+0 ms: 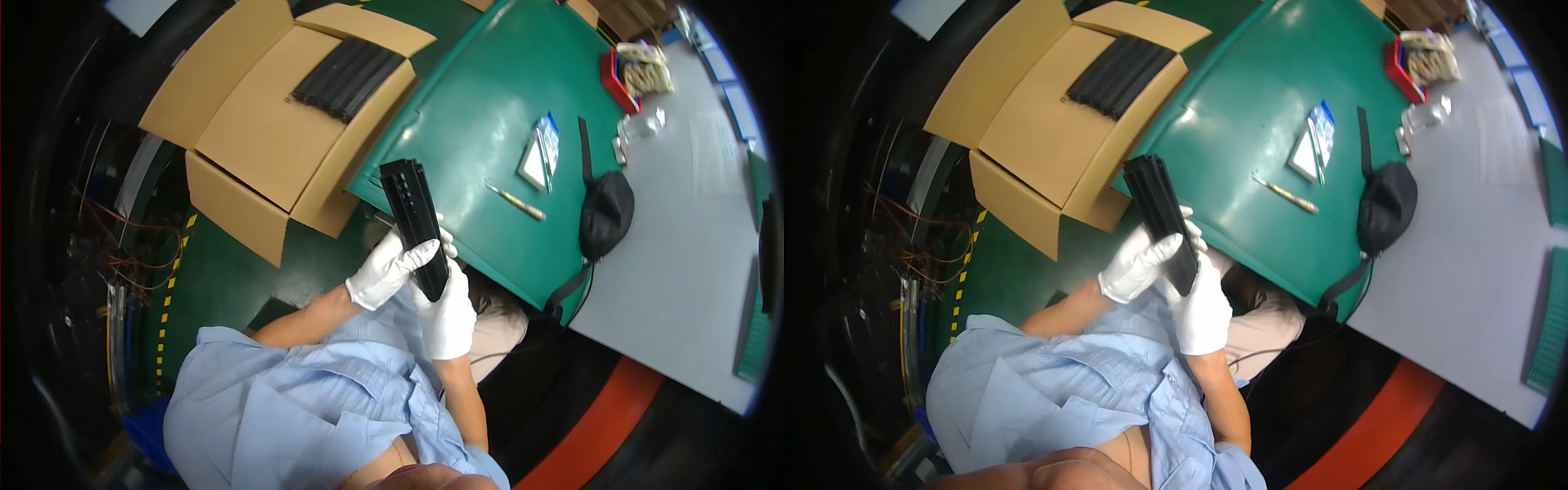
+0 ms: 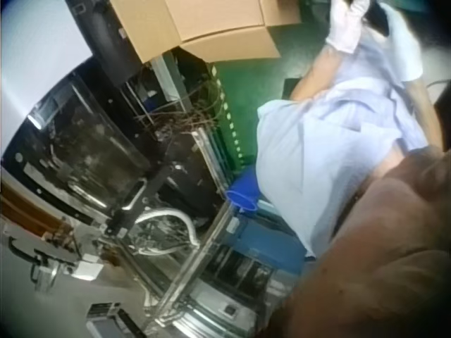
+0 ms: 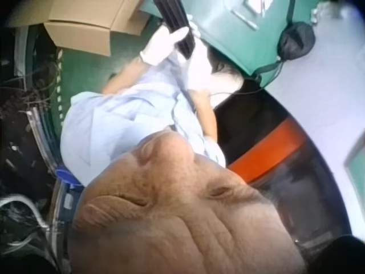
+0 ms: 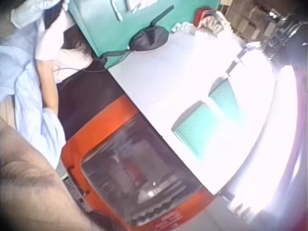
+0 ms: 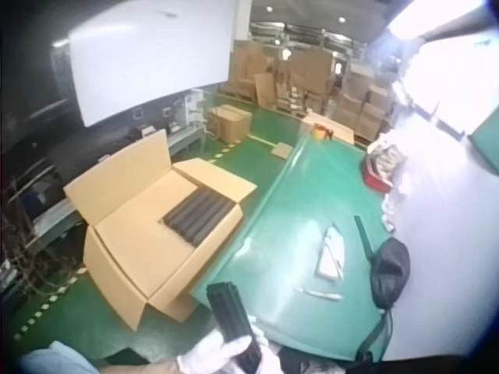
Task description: The person picks up black plastic components from a cardboard box and inserts them into a slot on a large orange machine. They then return to the table to clean the components with a wipe and use a small tool to adjust or remove parts from the black plastic pieces before reassembling them.
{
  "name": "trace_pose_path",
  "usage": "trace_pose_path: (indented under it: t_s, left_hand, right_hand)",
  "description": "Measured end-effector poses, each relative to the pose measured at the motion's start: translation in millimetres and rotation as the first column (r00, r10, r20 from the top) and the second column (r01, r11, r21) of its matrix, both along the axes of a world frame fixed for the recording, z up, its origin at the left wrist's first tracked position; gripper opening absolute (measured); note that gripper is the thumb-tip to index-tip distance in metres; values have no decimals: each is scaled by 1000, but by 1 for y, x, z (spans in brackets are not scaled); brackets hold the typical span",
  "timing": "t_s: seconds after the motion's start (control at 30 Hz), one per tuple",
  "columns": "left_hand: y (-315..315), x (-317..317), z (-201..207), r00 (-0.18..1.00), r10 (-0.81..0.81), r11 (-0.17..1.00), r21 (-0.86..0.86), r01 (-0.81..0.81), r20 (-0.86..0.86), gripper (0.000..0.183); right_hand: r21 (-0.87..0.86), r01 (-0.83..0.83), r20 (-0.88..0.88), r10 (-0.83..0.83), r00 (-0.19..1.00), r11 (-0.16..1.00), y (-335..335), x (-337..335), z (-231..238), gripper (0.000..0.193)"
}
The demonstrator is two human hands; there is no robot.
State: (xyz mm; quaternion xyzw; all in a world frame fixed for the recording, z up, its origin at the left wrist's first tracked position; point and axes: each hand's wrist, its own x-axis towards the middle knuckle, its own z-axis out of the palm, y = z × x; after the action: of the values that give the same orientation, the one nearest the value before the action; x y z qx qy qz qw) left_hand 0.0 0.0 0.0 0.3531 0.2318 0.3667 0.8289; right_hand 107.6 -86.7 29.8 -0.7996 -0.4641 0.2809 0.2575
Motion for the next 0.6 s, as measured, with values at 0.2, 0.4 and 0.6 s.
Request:
trace_pose_path:
  t_s: [0.2, 0.4, 0.6]
  left_hand:
    - [39, -25, -12, 979, 136, 988, 91, -123, -151, 33]
    - [254, -146, -50, 492, 595, 804, 483, -348, -636, 45]
    - [436, -180, -111, -63, 556, 831, 550, 84, -829, 53]
  right_hand:
    - [56, -170, -124, 175, 977, 984, 37, -17, -18, 80]
    - [57, -214, -95, 218, 971, 975, 39, 2, 7, 81]
    - [-71, 85, -127, -93, 987, 994, -16, 42, -5, 63]
